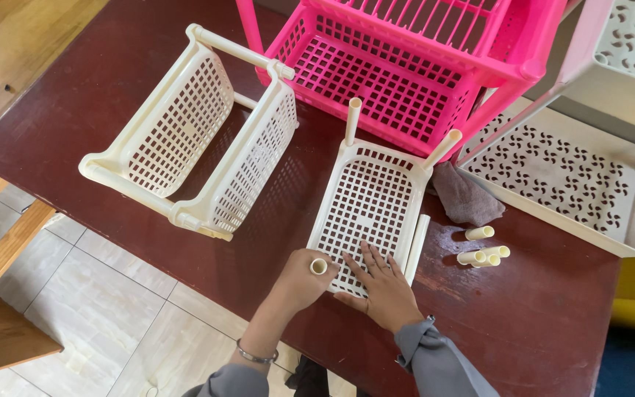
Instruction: The person assembles a pink plastic dish rack by inserting legs and attaching the top tray. Then they disassemble a white plastic rack, removing its legs and separating the trays.
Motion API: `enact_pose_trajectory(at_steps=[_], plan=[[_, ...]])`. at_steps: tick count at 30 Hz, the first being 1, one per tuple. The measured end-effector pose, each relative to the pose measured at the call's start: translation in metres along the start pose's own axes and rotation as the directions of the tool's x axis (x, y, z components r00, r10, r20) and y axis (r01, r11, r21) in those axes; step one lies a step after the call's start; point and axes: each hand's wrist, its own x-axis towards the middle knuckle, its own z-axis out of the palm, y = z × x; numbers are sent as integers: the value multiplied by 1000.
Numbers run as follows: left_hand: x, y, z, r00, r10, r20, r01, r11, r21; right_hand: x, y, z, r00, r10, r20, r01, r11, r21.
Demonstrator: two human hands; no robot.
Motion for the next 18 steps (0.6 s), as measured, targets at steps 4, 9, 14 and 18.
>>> enact_pose_trajectory(at_steps=[4, 9, 14, 18], plan=[[-7, -2, 24, 939, -35, -343, 18, 998, -52, 1, -1, 3, 999, 31, 37, -30, 999, -12], [-9, 21, 39, 737, -135, -662, 23, 984, -175, 0, -3, 5, 999, 30, -19, -31, 998, -47], [-8, 60, 40, 671, -225, -707, -193, 867, -459, 0, -2, 5, 999, 41, 33, -39, 999, -33], [3, 74, 43, 869, -160, -467, -109, 860, -498, 3, -2, -6, 992, 47, 120, -41, 998, -47]])
